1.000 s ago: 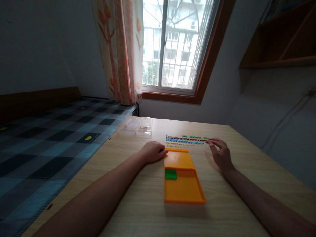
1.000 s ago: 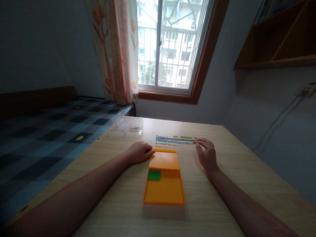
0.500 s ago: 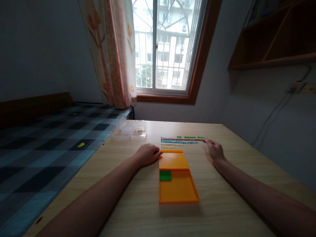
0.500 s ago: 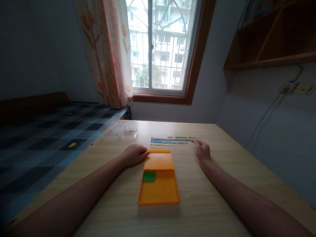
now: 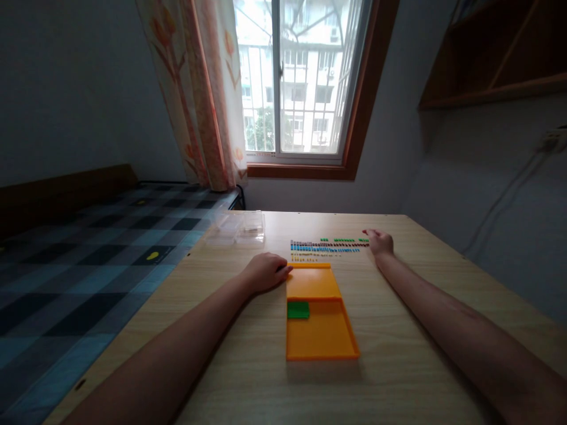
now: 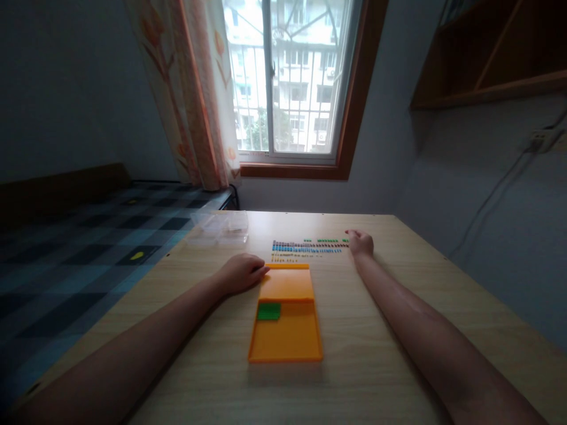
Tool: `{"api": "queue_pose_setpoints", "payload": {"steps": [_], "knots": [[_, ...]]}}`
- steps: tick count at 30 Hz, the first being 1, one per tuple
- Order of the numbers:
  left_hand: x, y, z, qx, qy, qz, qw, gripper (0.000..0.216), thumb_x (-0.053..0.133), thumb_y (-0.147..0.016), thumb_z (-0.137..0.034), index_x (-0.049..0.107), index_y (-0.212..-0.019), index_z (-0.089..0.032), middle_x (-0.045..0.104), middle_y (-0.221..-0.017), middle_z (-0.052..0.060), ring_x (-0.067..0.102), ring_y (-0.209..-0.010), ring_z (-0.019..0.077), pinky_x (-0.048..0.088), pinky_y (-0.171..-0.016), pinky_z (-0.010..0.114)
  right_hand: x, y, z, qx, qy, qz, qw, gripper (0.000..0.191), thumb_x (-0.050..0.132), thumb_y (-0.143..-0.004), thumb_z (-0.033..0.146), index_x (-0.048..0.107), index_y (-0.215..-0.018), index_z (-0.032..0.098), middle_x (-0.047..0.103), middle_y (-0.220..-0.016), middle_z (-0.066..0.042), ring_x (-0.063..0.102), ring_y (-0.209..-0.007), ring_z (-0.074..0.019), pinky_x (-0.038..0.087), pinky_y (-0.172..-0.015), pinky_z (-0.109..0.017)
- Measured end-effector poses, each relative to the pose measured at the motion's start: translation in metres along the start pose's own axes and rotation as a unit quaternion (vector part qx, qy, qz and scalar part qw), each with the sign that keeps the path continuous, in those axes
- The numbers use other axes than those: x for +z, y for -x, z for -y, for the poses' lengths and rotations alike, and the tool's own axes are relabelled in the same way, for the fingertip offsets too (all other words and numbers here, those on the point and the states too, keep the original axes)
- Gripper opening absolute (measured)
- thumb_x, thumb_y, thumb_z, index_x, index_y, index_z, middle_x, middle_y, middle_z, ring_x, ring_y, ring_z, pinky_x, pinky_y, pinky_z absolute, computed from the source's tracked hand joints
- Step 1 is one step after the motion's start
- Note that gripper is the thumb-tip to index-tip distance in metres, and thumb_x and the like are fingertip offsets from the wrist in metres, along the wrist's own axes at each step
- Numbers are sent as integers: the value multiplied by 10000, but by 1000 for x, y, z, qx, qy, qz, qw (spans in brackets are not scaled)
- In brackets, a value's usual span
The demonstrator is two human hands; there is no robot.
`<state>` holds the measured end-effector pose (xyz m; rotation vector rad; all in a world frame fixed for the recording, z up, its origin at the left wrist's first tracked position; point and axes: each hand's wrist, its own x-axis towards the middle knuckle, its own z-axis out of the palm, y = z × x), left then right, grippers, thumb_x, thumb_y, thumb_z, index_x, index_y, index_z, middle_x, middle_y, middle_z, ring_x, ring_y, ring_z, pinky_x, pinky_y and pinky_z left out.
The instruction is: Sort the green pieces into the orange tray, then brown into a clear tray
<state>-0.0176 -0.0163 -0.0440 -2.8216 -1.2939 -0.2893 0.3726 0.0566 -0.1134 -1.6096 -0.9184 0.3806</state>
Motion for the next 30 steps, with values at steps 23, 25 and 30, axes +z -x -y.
{"api": "queue_pose_setpoints", "payload": {"steps": [23,25,30], "knots": [[2,1,12,-8,68,-123,990,190,468,-750,-74,576,-662,-202,648,-799,27,573,-711,155,386,-645,270,14,-9,53,-261,192,22,946,289,528,-907,337,763,-960,178,697,-1095,-125,551,-1128,-292,373,-1057,-458],[2,1,12,-6,70,-129,989,189,477,-724,-65,578,-639,-200,649,-787,26,569,-698,153,384,-634,269,21,0,64,-299,218,53,928,275,568,-875,368,780,-962,217,691,-1134,-104,530,-1146,-301,376,-1040,-452],[0,2,9,10,64,-142,988,186,485,-687,-53,583,-624,-198,639,-752,25,556,-683,152,389,-632,275,38,25,77,-361,275,140,880,189,646,-850,364,798,-935,290,651,-1270,-51,464,-1270,-294,317,-1088,-460]]}}
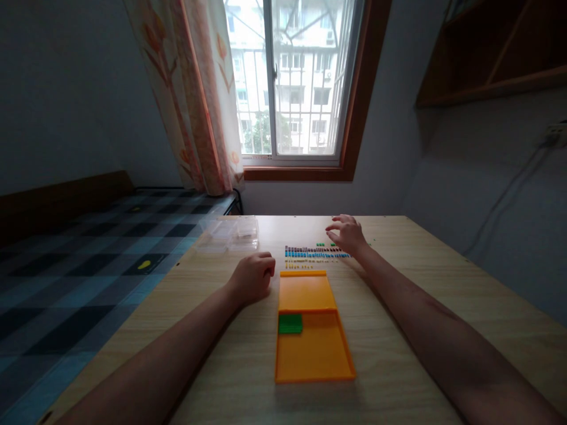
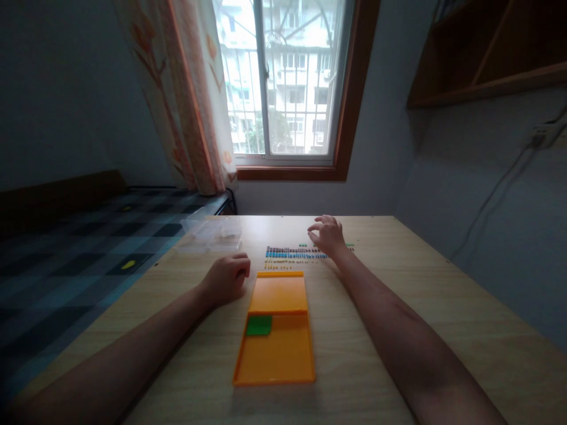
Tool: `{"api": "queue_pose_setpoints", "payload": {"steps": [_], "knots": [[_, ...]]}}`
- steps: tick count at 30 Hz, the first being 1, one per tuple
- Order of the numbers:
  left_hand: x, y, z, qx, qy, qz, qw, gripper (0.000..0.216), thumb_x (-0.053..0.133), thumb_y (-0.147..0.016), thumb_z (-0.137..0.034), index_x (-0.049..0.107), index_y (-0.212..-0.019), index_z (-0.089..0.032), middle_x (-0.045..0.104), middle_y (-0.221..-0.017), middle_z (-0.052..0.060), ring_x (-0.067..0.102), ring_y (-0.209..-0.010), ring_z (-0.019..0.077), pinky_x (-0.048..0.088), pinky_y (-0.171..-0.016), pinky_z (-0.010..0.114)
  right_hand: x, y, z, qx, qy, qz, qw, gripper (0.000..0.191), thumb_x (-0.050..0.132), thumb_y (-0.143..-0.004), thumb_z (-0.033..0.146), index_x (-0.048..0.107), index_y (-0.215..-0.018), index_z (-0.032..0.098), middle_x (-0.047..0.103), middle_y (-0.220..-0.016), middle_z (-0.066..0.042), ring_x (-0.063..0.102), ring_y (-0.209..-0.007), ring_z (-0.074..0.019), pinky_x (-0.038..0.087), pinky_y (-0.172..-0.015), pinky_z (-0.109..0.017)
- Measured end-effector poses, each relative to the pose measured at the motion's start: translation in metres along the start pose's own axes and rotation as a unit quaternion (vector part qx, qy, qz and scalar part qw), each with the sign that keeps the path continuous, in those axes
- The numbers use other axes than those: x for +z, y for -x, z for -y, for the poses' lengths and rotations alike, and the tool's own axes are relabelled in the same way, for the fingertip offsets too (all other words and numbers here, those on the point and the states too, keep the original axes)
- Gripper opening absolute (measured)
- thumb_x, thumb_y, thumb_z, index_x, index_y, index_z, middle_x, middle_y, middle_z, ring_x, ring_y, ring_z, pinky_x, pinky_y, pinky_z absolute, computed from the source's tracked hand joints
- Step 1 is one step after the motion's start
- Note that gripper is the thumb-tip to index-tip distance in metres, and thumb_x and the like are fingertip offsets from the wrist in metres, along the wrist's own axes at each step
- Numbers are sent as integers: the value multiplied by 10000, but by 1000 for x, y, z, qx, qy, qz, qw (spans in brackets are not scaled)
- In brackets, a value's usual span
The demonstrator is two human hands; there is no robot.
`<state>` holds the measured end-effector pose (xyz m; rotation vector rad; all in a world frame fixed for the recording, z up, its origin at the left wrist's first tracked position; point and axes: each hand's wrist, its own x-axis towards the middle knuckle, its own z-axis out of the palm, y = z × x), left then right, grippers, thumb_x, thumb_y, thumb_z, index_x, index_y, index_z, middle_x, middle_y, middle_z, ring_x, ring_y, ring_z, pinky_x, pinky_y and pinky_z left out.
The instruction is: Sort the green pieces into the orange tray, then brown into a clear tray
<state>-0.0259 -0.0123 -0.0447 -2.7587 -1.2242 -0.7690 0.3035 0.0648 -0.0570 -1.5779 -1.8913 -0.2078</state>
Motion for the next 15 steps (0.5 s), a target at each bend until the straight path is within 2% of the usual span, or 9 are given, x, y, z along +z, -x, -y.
{"api": "queue_pose_setpoints", "payload": {"steps": [3,10,15], "knots": [[-3,0,-3,2,-2,10,1000,189,482,-672,-48,581,-608,-195,630,-734,25,550,-673,149,390,-623,273,2,2,3,-11,25,37,999,165,665,-844,329,803,-931,299,612,-1348,-47,395,-1356,-310,257,-1129,-499],[-5,-2,-5,-1,6,9,1000,194,475,-675,-57,545,-557,-194,604,-672,18,530,-634,142,367,-595,271,-8,-1,-21,53,69,93,992,149,694,-825,321,811,-916,301,567,-1414,-68,327,-1412,-369,231,-1121,-608],[-3,-3,-1,-6,6,3,1000,194,472,-674,-59,542,-552,-194,604,-666,18,537,-637,143,367,-600,269,-5,2,-19,36,66,150,986,113,735,-795,338,814,-876,330,536,-1456,-56,289,-1436,-367,178,-1120,-661]]}}
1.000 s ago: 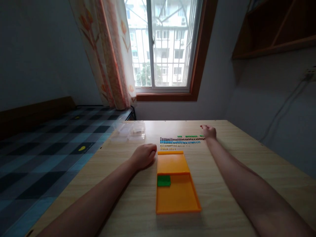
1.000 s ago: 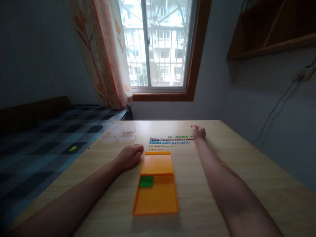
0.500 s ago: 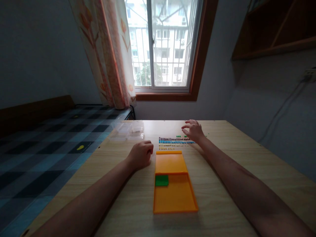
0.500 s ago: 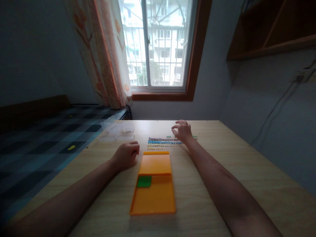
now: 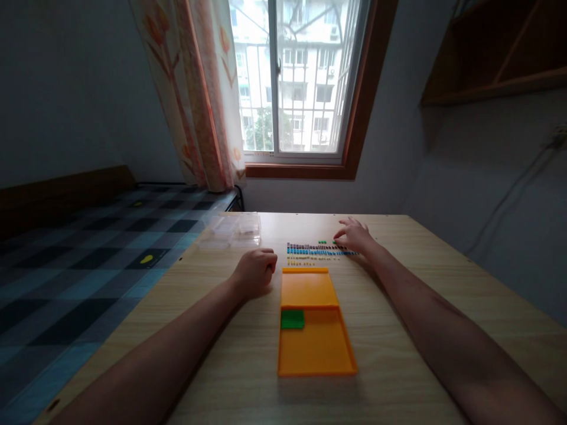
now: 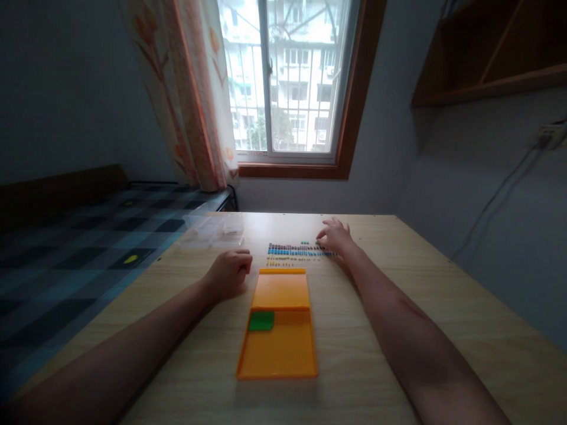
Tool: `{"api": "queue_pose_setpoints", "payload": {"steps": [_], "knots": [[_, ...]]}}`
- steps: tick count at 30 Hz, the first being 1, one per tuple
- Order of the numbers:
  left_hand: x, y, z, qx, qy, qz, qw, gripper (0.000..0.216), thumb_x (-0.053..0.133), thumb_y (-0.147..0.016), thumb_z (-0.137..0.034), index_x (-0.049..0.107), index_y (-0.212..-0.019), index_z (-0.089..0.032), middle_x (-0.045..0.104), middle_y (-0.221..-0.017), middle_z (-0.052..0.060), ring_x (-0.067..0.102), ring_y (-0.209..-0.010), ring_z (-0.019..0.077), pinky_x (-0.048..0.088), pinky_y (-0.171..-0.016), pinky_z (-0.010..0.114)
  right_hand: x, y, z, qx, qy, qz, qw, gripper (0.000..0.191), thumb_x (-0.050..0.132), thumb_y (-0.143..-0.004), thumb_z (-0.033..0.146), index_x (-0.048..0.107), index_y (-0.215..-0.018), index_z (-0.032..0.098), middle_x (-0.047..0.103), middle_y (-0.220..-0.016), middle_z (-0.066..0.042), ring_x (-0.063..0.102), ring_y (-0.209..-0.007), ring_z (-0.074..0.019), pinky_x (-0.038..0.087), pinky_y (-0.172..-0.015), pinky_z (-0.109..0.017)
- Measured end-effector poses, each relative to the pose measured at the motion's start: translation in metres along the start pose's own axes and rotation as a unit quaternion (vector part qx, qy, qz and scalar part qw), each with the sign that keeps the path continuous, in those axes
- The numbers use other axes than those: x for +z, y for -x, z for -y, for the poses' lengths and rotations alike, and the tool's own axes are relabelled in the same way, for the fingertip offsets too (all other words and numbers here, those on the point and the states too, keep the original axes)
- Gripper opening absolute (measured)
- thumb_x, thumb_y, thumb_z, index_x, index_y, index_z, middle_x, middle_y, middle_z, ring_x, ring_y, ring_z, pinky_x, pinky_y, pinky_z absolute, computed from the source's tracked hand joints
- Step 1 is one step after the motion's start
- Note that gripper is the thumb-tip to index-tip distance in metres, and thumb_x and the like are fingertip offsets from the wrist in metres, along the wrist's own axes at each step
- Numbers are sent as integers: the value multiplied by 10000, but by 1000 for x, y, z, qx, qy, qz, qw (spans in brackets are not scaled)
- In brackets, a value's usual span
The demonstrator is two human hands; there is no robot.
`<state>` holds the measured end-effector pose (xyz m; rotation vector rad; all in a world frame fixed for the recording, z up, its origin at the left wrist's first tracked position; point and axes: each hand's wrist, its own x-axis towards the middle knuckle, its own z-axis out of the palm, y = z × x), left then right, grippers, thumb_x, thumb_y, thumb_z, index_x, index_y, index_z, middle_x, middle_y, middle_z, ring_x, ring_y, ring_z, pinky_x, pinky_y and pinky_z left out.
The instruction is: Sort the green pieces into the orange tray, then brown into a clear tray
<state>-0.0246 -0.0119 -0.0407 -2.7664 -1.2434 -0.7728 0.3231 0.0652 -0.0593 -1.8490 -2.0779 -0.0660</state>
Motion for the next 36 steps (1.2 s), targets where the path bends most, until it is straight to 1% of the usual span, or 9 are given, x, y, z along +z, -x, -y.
{"api": "queue_pose_setpoints", "payload": {"steps": [8,14,17,20,23,26,28,30,36], "knots": [[0,1,-1,4,-34,7,999,174,490,-686,-71,585,-612,-196,609,-707,23,534,-672,159,368,-616,276,2,5,8,-19,2,15,1000,130,723,-800,303,815,-891,308,512,-1485,-73,269,-1450,-377,166,-1120,-678],[3,2,0,28,-44,8,999,163,504,-675,-66,581,-613,-196,605,-700,18,534,-662,159,363,-600,282,-13,7,16,-40,-5,-30,999,111,719,-807,279,810,-866,258,554,-1443,-88,346,-1408,-364,237,-1123,-622],[5,2,2,35,-43,-9,998,165,504,-676,-65,575,-602,-195,608,-691,17,537,-651,159,355,-587,281,-39,6,25,-55,-19,-64,996,163,669,-850,282,807,-909,220,648,-1309,-106,517,-1247,-321,382,-1057,-505],[5,2,3,38,-45,-15,998,163,508,-671,-64,576,-599,-194,619,-694,17,545,-649,160,353,-583,280,-84,14,42,-92,-41,-73,992,199,636,-878,310,802,-933,215,737,-1020,-66,649,-913,-212,492,-854,-351],[5,3,4,37,-49,-17,998,157,512,-662,-65,578,-602,-195,628,-698,17,549,-645,160,346,-576,281,-133,43,72,-171,-101,-61,978,175,662,-860,323,795,-892,214,728,-878,-31,625,-701,-150,472,-646,-279],[5,3,4,35,-53,-16,998,153,514,-669,-74,580,-604,-196,637,-706,18,555,-644,161,344,-575,285,-164,91,108,-270,-158,11,950,152,662,-888,314,784,-914,227,721,-917,-24,625,-733,-130,465,-640,-246],[6,3,3,34,-54,-16,998,153,514,-675,-79,582,-605,-196,641,-709,17,553,-637,161,339,-571,288,-165,124,127,-354,-156,116,915,153,621,-924,246,773,-914,228,720,-934,-18,632,-794,-121,476,-746,-245],[6,2,3,32,-55,-14,998,154,516,-677,-80,587,-608,-197,643,-710,16,551,-632,161,334,-566,290,-152,150,139,-395,-129,196,888,180,597,-929,170,761,-888,229,713,-905,-5,626,-809,-113,465,-772,-240],[5,2,1,25,-55,-7,998,158,521,-676,-78,602,-611,-197,651,-720,18,550,-634,159,336,-564,284,-104,166,144,-413,-43,255,873,197,585,-902,136,746,-804,193,703,-832,-20,619,-784,-142,447,-726,-267]]}}
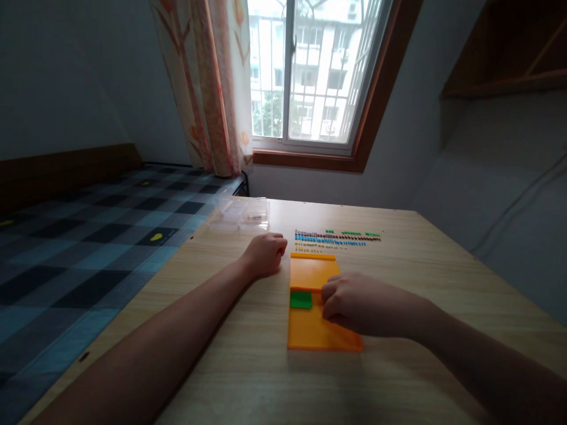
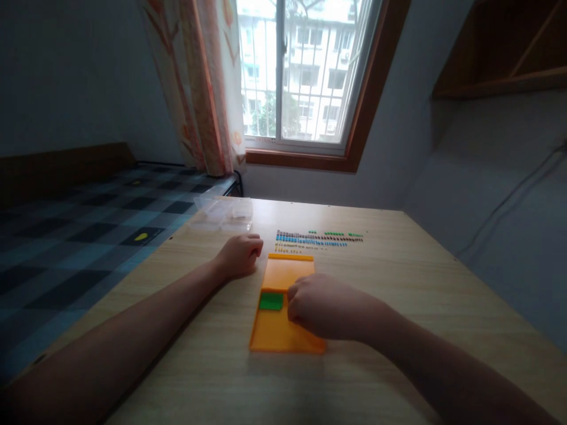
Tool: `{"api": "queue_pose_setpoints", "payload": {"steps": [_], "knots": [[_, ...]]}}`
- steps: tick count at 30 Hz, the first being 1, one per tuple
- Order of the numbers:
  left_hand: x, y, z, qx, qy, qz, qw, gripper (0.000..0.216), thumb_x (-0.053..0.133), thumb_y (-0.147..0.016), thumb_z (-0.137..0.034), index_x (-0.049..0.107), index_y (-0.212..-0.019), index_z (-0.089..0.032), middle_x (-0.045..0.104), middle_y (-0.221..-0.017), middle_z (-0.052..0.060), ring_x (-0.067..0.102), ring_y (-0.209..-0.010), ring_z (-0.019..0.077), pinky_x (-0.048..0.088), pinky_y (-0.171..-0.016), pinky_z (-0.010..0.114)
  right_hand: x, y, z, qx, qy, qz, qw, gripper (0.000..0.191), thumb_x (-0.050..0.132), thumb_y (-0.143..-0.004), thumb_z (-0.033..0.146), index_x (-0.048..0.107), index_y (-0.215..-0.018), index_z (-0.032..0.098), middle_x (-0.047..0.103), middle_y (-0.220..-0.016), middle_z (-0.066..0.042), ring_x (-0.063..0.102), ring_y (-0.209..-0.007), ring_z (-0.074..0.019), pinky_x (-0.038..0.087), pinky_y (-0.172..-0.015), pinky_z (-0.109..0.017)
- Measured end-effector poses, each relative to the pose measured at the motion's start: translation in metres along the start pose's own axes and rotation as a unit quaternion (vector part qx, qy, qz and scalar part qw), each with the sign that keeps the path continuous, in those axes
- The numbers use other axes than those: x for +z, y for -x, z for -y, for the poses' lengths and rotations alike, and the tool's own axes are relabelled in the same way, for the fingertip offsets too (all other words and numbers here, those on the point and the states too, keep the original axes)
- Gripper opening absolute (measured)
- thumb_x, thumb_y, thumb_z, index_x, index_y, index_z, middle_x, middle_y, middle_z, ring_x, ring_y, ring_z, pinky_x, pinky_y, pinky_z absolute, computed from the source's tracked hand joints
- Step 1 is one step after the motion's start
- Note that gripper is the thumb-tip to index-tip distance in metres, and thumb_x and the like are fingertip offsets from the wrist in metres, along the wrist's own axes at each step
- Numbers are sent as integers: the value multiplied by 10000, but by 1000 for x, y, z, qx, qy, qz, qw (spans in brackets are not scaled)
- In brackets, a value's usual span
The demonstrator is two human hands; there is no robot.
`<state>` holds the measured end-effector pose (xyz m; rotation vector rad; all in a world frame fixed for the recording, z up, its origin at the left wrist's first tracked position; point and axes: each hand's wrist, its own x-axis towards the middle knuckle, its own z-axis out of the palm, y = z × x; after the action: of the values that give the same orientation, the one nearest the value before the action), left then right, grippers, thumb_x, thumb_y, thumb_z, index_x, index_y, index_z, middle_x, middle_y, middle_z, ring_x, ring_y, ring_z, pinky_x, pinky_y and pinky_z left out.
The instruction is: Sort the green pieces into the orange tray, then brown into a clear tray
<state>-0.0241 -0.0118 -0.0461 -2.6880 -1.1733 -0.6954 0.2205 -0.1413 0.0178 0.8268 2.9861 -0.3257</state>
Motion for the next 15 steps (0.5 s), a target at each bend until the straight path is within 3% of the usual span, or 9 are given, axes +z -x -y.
{"api": "queue_pose_setpoints", "payload": {"steps": [8,15], "knots": [[-1,1,2,-2,0,4,1000,164,523,-685,-84,618,-616,-199,656,-722,17,560,-635,159,337,-562,286,8,-1,-13,11,-26,-4,1000,166,627,-855,137,756,-916,221,728,-928,-22,642,-858,-156,449,-774,-275],[0,1,1,-2,2,7,1000,161,521,-678,-85,618,-620,-201,658,-727,14,556,-631,157,337,-561,285,10,-3,-15,-11,-36,-1,999,138,615,-882,181,737,-828,217,717,-881,-5,630,-833,-142,444,-764,-262]]}}
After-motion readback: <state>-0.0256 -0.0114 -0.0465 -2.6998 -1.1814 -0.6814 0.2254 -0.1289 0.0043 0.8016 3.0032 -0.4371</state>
